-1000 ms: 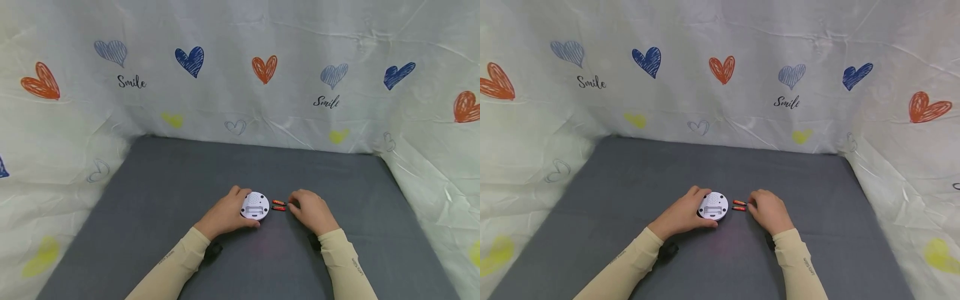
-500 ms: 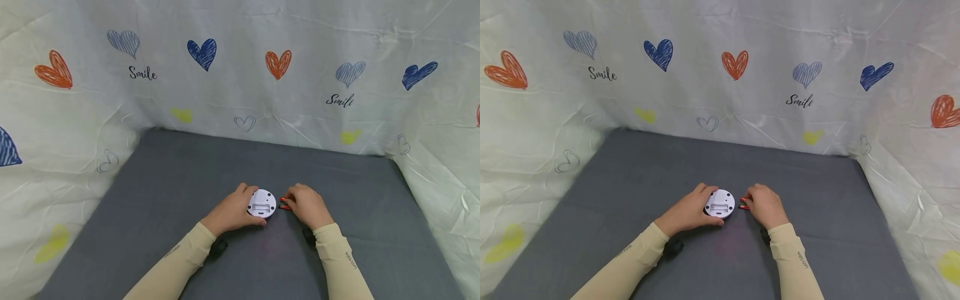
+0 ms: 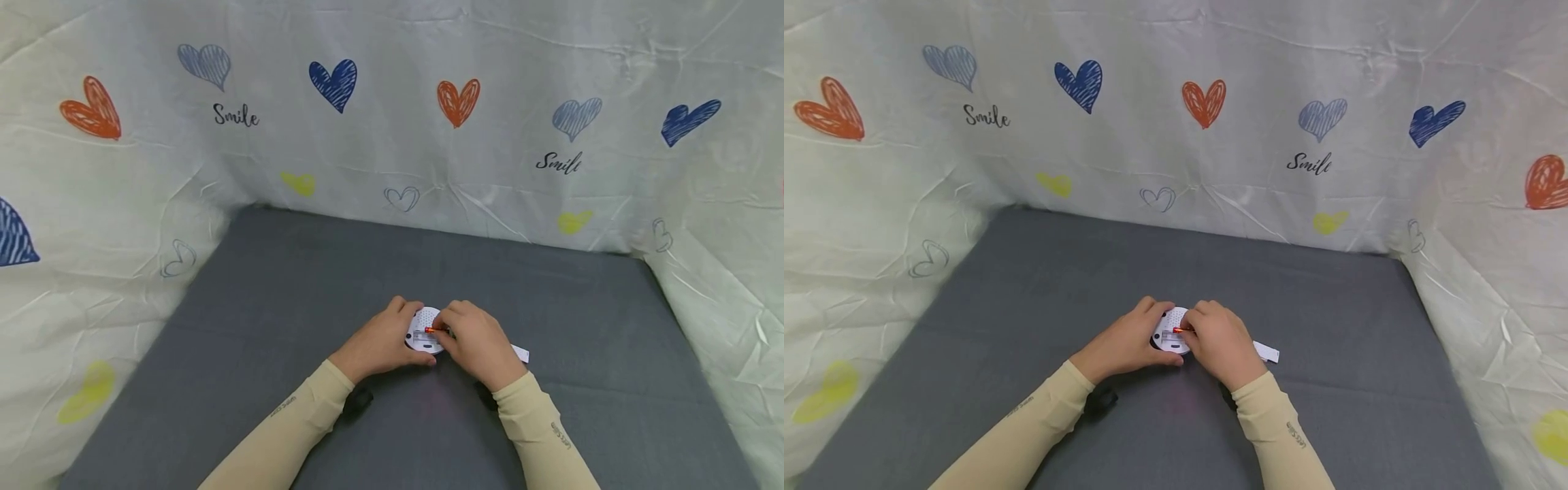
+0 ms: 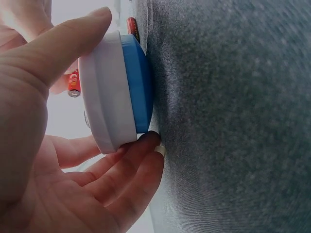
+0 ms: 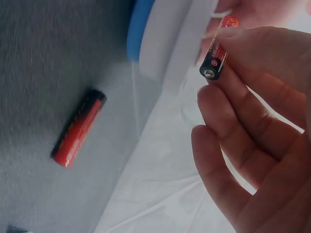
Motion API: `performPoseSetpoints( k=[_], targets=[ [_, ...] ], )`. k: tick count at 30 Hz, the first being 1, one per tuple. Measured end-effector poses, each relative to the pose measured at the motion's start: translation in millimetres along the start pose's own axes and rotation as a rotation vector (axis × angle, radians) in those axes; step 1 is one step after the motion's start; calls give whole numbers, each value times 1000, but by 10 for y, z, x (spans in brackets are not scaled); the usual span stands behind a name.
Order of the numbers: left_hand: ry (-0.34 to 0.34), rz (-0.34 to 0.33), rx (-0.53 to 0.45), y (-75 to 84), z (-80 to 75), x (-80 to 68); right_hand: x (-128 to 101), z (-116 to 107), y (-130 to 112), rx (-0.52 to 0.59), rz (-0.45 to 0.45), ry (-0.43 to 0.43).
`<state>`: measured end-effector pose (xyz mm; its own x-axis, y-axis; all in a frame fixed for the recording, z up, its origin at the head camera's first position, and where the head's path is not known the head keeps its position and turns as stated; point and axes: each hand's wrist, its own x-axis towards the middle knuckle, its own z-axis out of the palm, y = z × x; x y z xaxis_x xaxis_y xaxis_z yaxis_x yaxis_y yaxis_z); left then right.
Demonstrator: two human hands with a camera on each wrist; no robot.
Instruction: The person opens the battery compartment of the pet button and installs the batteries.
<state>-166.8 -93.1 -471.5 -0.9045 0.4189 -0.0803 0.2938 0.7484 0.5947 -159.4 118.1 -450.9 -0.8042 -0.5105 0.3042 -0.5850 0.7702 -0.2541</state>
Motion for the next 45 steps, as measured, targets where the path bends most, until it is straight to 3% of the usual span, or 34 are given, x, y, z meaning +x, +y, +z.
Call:
performPoseSetpoints(
  k=[11,17,20,25,28,37,45],
  targets=[
    [-4,22,-27,5,-10,0,-3,122,-62,-59,-92,48],
    [-2,31,-15,-2,4,-4,-16,149,-61,-53,-90,59],
    [-2,16,1,4,11,-3,-26,121,-53,11,15,57],
    [5,-11,23,19,12,-3,-33,59,-46,181,363,14],
    [8,-18,32,20,9,-8,-26,42,-45,251,494,-63],
    [17,-27,43,33,-3,-16,-14,64,-12,352,600,-167],
    [12,-35,-19,37,-2,-19,-8,101,50,515,636,-243]
  ],
)
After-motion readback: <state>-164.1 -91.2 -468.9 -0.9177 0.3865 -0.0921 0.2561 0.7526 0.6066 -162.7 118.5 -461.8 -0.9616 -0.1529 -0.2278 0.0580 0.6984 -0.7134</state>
